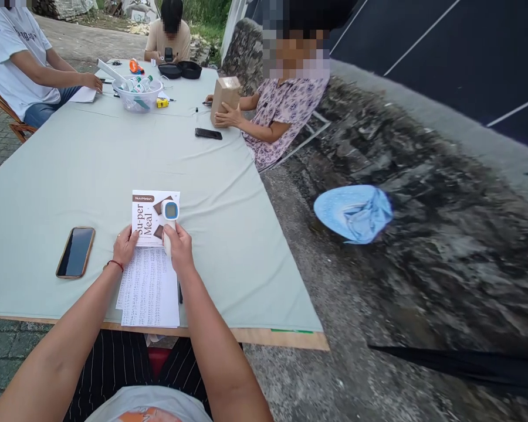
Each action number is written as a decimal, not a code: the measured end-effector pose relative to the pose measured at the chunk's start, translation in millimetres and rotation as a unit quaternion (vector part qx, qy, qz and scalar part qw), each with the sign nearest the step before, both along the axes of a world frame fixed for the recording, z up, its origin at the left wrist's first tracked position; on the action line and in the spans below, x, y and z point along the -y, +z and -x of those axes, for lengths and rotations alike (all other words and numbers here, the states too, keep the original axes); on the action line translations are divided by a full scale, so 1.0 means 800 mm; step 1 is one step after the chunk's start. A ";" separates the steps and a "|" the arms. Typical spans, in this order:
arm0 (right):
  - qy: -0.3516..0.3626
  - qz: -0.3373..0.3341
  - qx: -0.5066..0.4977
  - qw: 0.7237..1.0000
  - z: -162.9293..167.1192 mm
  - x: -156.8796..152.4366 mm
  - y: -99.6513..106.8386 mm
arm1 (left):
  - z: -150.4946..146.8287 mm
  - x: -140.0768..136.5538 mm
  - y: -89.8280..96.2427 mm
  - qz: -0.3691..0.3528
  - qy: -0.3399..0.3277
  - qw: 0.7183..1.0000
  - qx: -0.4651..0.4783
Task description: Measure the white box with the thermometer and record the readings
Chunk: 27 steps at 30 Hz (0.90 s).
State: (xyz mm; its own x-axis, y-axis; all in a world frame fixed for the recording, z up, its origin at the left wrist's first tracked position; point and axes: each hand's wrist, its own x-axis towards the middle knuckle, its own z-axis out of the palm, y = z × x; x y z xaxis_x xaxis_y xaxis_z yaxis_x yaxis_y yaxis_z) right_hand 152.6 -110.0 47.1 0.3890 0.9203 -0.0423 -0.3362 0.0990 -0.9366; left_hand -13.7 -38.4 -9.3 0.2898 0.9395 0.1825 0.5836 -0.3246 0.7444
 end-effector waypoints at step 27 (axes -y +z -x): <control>0.002 0.038 -0.082 0.996 0.003 -0.007 0.009 | -0.002 0.002 -0.002 -0.023 -0.005 1.000 0.000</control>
State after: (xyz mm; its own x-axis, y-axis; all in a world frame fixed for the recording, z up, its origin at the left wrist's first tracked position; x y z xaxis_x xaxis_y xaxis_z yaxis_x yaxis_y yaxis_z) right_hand 149.9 -104.2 54.5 0.3671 0.9138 -0.1738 -0.4847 0.0284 -0.8742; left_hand -12.5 -40.2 -10.8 0.2983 0.9276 0.2249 0.5800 -0.3633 0.7291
